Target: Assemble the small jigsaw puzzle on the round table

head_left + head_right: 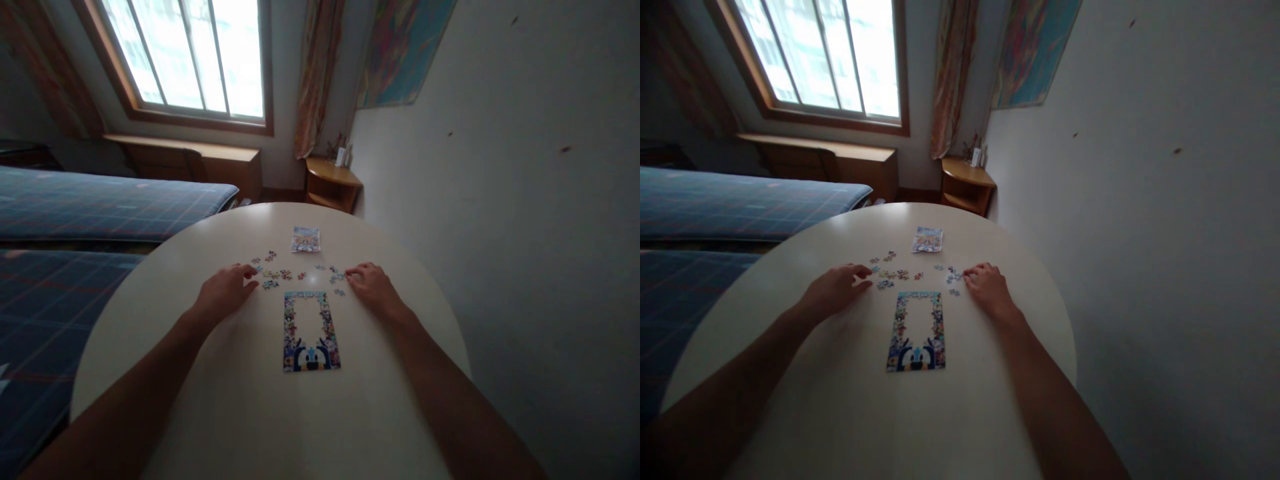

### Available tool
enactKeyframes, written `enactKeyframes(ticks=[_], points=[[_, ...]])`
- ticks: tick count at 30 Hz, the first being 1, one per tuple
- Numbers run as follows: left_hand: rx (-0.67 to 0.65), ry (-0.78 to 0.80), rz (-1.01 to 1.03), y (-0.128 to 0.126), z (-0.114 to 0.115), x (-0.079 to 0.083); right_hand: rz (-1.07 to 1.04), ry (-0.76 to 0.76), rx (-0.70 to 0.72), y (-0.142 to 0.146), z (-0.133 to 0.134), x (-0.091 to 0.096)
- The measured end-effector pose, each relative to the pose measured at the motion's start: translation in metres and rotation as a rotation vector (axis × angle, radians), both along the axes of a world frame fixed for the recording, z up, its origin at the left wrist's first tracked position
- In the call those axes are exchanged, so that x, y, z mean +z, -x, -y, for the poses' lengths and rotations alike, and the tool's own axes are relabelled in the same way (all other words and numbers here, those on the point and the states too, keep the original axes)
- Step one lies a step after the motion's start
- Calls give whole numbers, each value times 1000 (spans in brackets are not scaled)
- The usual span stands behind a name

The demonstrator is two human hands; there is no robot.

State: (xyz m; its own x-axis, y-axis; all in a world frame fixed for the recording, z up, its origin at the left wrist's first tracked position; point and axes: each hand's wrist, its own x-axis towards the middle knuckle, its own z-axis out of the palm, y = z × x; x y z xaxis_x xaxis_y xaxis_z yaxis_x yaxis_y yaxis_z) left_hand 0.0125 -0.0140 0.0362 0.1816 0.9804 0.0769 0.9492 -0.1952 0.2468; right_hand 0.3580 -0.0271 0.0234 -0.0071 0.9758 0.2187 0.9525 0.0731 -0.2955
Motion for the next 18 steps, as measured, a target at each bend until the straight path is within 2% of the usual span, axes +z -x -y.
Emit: enactKeyframes(ticks=[4, 8, 15, 18], points=[[69, 22, -1, 14, -9, -3, -38, 4, -31, -3, -1, 1], [69, 11, 20, 15, -13, -5, -62, 19, -23, -6, -4, 0], [-187, -58, 121, -2, -12, -14, -75, 12, -15, -6, -5, -1], [-229, -44, 166, -5, -12, -17, -74, 17, -9, -6, -4, 0]])
